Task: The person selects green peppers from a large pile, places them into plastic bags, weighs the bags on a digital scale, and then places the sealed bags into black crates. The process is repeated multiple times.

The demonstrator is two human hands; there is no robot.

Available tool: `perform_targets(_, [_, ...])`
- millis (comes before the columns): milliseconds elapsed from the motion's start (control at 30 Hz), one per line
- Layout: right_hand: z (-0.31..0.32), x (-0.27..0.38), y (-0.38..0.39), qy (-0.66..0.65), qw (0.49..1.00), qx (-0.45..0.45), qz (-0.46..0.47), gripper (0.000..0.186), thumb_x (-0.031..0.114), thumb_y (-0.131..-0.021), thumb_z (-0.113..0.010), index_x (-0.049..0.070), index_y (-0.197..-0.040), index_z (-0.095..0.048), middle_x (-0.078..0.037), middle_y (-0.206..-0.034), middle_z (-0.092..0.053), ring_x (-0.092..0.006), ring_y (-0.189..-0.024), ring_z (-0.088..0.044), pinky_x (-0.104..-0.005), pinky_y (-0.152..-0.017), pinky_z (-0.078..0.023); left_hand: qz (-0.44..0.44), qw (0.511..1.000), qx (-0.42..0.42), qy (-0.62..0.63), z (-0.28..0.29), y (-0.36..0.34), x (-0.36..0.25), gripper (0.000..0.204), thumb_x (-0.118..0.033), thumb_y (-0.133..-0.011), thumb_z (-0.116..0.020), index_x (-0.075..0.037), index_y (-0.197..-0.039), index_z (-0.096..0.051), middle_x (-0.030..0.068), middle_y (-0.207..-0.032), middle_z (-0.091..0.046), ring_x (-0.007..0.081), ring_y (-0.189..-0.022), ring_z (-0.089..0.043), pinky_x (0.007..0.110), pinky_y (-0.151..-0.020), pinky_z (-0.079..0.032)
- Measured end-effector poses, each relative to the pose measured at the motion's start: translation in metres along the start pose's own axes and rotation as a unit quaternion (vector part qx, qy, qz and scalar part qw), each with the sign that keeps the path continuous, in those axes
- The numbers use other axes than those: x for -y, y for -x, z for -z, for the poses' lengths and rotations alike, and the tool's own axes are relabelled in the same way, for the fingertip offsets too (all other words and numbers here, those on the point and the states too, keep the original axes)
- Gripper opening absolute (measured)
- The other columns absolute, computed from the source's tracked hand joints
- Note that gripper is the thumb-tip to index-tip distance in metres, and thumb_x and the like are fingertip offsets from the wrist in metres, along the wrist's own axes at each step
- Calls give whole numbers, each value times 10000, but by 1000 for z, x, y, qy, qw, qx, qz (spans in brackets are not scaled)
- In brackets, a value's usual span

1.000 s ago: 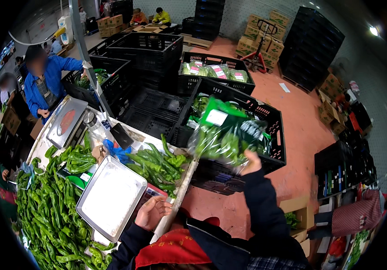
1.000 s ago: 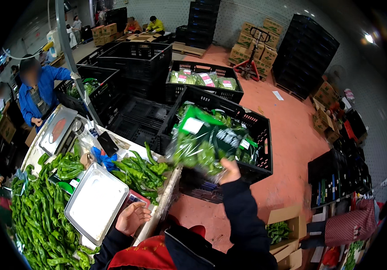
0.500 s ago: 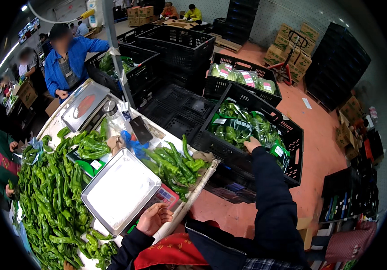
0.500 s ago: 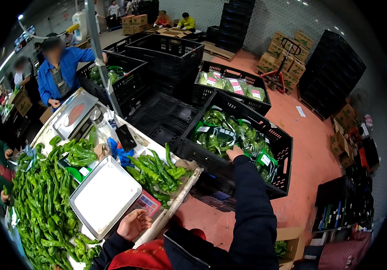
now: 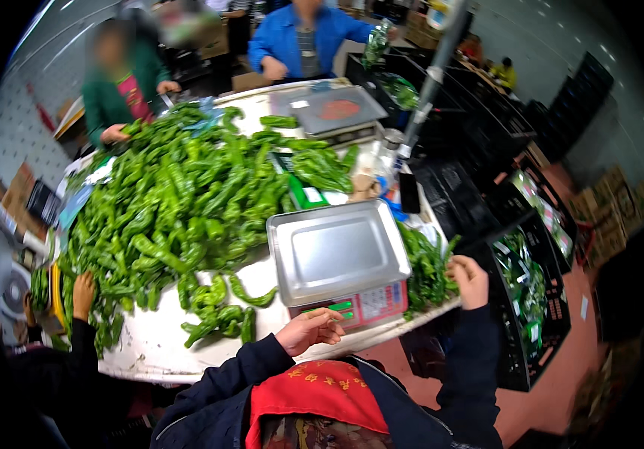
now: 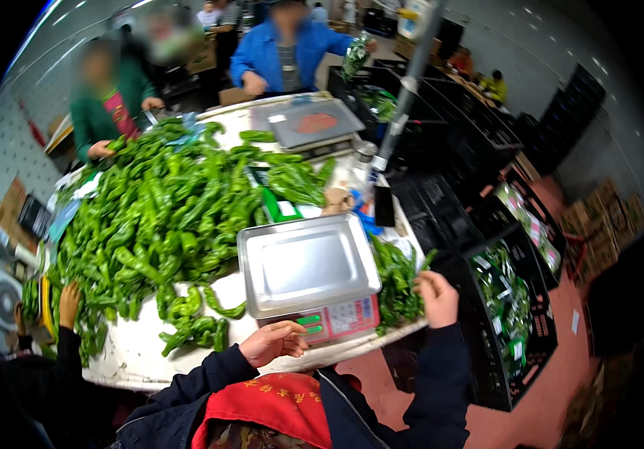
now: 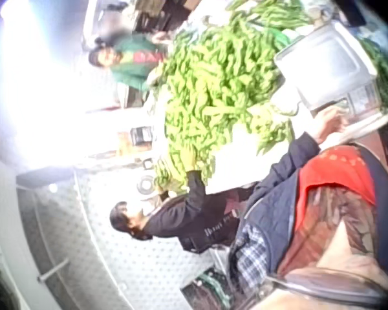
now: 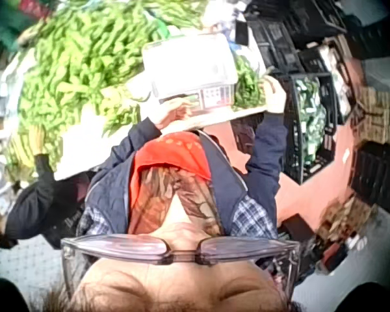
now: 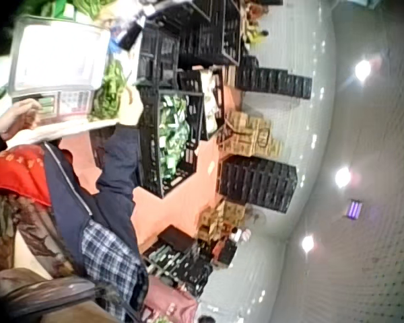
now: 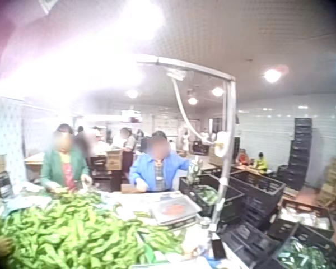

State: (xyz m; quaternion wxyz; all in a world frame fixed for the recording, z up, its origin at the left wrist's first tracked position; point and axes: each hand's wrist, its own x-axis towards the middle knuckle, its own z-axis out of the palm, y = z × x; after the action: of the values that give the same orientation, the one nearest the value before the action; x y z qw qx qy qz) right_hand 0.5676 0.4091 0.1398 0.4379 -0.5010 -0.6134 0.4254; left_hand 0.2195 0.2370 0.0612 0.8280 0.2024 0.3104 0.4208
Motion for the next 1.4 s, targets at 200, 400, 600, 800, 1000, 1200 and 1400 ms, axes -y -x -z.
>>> perform_targets(200, [-157,30,-4,9,972,232,42,241,69,-934,-597,-55,-1136,-641,-121,-951,-717,-156,-841,-684,-278,-762,-531,-78,992,-96,23,36,75,-1,344,-300,-1027,-492,-23,-1222,-553,118,-1038,-671,207,-912,-655,337,-857,-516])
perform_targets(400, [-257,38,-44,51,946,285,144,198,129,-907,-631,-9,-1036,-692,-148,-907,-734,-200,-828,-713,-308,-739,-538,-159,962,-205,85,74,112,10,293,-271,-1029,-489,-25,-1167,-570,105,-954,-665,214,-877,-655,330,-797,-524])
perform_targets(600, [-320,2,-132,207,923,228,231,164,195,-837,-664,61,-912,-722,-166,-866,-709,-355,-815,-678,-414,-746,-536,-210,934,-254,136,80,115,18,263,-249,-1025,-495,-27,-1135,-582,117,-936,-677,234,-851,-662,341,-784,-533])
perform_targets(800, [-373,-19,-208,443,835,293,145,337,354,-808,-689,58,-968,-719,-202,-944,-704,-385,-924,-658,-461,-846,-518,-221,911,-302,173,86,123,31,258,-243,-1015,-506,-28,-1135,-584,145,-940,-690,259,-839,-676,354,-769,-549])
perform_targets(1000, [-412,-47,-241,524,791,308,76,370,367,-825,-708,66,-1039,-718,-208,-1062,-693,-360,-1023,-657,-453,-911,-512,-208,901,-337,179,95,139,30,280,-249,-999,-532,-21,-1156,-580,160,-948,-687,260,-852,-679,362,-782,-557])
perform_targets(1200, [-414,-100,-263,458,834,294,91,298,246,-829,-676,49,-1050,-712,-199,-1001,-704,-352,-972,-672,-443,-864,-532,-207,905,-319,192,111,130,21,287,-237,-1000,-530,0,-1153,-586,163,-955,-688,254,-851,-680,368,-791,-558])
perform_targets(1400, [-402,-87,-281,-211,855,293,-372,473,444,-985,-529,73,-1279,-539,-176,-1214,-631,-377,-1058,-624,-559,-888,-508,-183,917,-292,203,120,116,13,272,-225,-1017,-499,-1,-1150,-578,159,-935,-684,261,-840,-678,367,-782,-556])
